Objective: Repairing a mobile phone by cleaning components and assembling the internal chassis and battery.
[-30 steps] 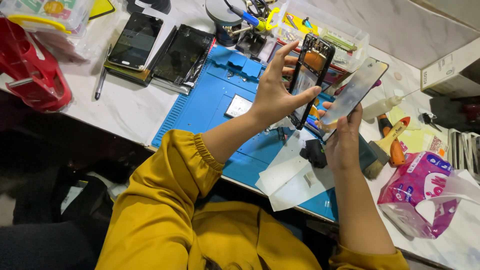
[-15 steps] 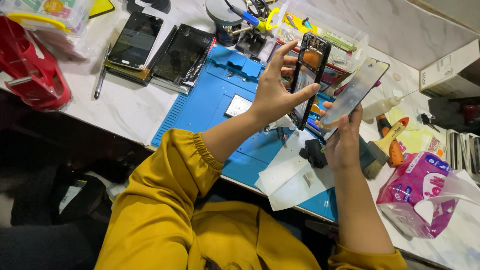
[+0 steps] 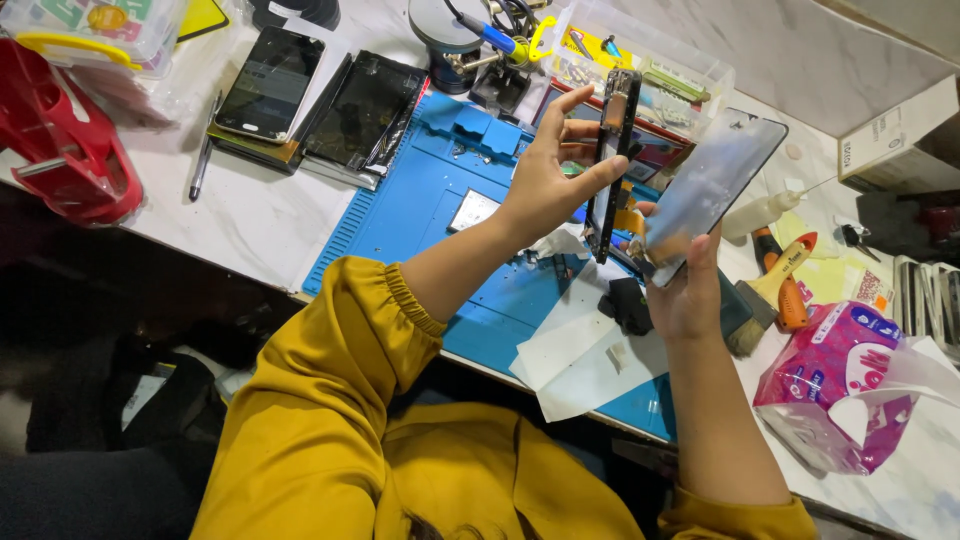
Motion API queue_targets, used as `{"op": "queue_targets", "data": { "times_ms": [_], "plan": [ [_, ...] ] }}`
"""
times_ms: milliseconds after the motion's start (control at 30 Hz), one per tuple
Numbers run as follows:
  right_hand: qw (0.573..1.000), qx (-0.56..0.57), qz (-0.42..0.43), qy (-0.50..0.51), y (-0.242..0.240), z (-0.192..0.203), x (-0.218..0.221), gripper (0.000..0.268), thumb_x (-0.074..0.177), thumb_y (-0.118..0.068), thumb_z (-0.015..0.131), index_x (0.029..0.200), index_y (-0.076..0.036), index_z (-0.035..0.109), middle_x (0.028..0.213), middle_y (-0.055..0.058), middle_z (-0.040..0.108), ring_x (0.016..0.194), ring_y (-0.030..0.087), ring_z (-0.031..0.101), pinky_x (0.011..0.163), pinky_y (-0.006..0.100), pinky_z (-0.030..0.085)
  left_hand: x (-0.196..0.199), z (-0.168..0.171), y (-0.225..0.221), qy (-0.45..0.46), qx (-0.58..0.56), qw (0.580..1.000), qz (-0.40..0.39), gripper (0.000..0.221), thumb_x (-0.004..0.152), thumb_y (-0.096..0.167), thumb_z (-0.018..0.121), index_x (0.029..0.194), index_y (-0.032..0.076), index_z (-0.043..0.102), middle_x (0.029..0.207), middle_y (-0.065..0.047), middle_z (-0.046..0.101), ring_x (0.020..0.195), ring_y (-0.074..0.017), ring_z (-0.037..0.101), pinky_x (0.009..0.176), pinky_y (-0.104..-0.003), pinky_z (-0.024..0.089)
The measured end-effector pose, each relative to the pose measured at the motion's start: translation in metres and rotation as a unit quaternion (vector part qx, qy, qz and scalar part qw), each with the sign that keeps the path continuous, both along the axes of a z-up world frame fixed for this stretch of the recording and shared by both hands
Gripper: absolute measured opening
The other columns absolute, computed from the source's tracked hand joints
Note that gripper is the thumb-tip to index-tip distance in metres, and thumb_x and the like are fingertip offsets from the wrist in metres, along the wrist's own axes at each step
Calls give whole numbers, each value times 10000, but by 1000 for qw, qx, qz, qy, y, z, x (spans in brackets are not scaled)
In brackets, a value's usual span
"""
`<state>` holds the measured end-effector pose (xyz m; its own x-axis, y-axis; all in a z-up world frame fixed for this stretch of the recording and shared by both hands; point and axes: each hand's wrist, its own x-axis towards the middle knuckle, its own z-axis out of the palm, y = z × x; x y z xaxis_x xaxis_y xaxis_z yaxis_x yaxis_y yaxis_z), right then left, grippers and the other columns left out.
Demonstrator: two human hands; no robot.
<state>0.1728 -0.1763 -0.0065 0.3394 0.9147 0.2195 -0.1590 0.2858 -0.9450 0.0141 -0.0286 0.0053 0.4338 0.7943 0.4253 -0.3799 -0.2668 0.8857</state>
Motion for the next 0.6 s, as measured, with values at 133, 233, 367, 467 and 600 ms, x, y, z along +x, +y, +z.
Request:
{"op": "queue_targets", "data": {
  "times_ms": [133, 233, 367, 467, 600],
  "plan": [
    [1000, 8, 8, -13, -3, -5, 6, 889, 888, -664, 654, 1576, -211, 320, 1358, 150, 591, 1193, 241, 561, 944, 355, 507, 1, -2, 6, -47, -48, 997, -48, 797, 862, 449, 726, 1508, 185, 340, 1308, -190, 666, 1188, -331, 705, 995, -455, 612],
    [1000, 24, -1, -3, -3, -10, 11, 948, 883, -630, 670, 1623, -201, 263, 1393, 171, 552, 1180, 275, 608, 936, 364, 577, 1, -5, 12, -139, -119, 975, -123, 794, 891, 307, 683, 1554, 166, 270, 1340, -197, 589, 1168, -303, 674, 933, -442, 633],
    [999, 27, -7, -45, -3, -15, 12, 893, 881, -664, 679, 1552, -177, 348, 1376, 107, 552, 1180, 240, 594, 936, 350, 537, 0, -13, 18, -190, -42, 967, -163, 732, 953, 333, 665, 1564, 218, 277, 1371, -160, 566, 1182, -294, 634, 979, -465, 604],
    [998, 20, -14, -61, -4, -17, 15, 929, 854, -669, 698, 1557, -183, 333, 1437, 116, 507, 1209, 277, 603, 931, 356, 534, 0, -20, 19, -216, 3, 960, -179, 704, 1004, 336, 681, 1582, 253, 287, 1463, -164, 549, 1285, -293, 600, 1058, -497, 582],
    [997, -2, -13, -79, -5, -16, 14, 970, 817, -675, 709, 1545, -192, 289, 1486, 150, 416, 1220, 326, 599, 935, 378, 526, -1, -18, 17, -264, 10, 939, -219, 699, 1034, 251, 666, 1602, 251, 260, 1494, -187, 530, 1354, -328, 601, 1151, -504, 545]
  ]
}}
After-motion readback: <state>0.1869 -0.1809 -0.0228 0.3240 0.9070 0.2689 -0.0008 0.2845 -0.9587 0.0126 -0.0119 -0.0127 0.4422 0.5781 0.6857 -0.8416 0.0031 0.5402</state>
